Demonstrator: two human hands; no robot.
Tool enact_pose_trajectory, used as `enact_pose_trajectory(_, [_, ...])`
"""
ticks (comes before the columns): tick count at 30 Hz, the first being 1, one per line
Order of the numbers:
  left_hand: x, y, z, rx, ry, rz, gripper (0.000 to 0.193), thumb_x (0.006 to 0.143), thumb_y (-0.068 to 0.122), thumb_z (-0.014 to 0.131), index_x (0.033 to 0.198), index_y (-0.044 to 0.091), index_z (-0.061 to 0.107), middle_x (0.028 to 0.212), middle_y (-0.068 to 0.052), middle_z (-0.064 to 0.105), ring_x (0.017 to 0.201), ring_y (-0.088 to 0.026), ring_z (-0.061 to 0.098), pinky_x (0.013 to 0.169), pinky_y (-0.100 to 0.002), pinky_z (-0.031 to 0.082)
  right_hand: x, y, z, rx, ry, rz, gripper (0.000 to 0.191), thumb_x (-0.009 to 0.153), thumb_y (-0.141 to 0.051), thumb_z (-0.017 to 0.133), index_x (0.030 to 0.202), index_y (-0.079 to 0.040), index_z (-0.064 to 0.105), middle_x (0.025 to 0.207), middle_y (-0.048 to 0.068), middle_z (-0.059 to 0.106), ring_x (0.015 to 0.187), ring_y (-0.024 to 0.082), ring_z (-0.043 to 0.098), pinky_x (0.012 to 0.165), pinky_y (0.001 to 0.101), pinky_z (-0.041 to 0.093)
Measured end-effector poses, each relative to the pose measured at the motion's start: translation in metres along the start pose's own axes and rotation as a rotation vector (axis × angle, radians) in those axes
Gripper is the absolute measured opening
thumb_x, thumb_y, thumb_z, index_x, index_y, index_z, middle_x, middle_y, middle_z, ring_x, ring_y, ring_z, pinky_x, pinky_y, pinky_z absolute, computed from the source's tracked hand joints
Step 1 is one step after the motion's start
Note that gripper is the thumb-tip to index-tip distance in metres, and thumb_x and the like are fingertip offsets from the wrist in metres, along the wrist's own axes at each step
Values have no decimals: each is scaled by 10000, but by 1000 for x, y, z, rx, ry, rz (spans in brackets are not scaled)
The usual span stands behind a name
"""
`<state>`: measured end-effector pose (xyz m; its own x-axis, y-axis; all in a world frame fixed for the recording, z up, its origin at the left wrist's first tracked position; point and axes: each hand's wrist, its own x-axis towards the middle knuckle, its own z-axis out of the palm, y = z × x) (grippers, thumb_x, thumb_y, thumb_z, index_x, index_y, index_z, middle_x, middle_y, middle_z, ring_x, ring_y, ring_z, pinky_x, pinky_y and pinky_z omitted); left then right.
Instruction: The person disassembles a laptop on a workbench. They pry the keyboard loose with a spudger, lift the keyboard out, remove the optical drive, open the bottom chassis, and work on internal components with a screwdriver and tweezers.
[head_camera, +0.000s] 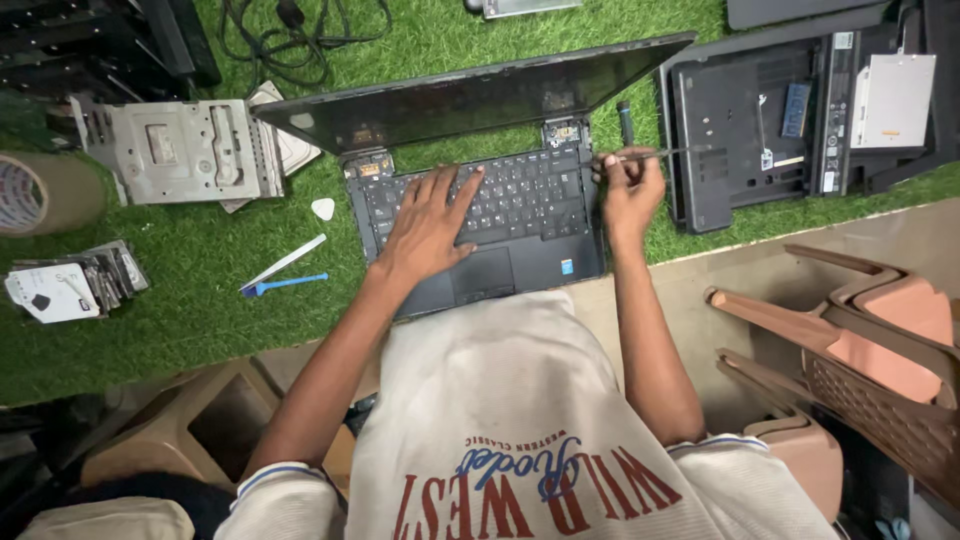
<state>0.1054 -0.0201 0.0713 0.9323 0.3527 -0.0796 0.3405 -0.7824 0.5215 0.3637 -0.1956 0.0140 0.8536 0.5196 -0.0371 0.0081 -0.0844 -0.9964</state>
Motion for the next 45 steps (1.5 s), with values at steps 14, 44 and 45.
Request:
enact_pose_trajectory(14, [5,2,1,-1,-3,8,1146,661,369,916,1578,113,276,1494,-280,380,1402,-455,359,1167,-610,271,3,-9,-2,-403,-39,-190,145,983,78,686,1070,-7,607,968,173,751,855,204,737,766,310,594])
enact_pose_trajectory(44, [3,2,1,-16,17,12,1148,653,344,923,1578,115,283,1498,-265,391,1397,-452,371,1171,-601,284,-27,-31,-15,-224,8,-31,89,1081,-50,579,1056,31,550,908,105,686,836,190,765,757,316,648])
enact_pose_trajectory(45, [3,2,1,-14,16,12,1150,653,343,922,1579,115,281,1497,-266,391,1398,-453,370,1170,-601,285,-28,-32,-15,-247,14,-34,91,1078,-48,586,1052,34,556,905,111,697,830,193,764,755,317,641])
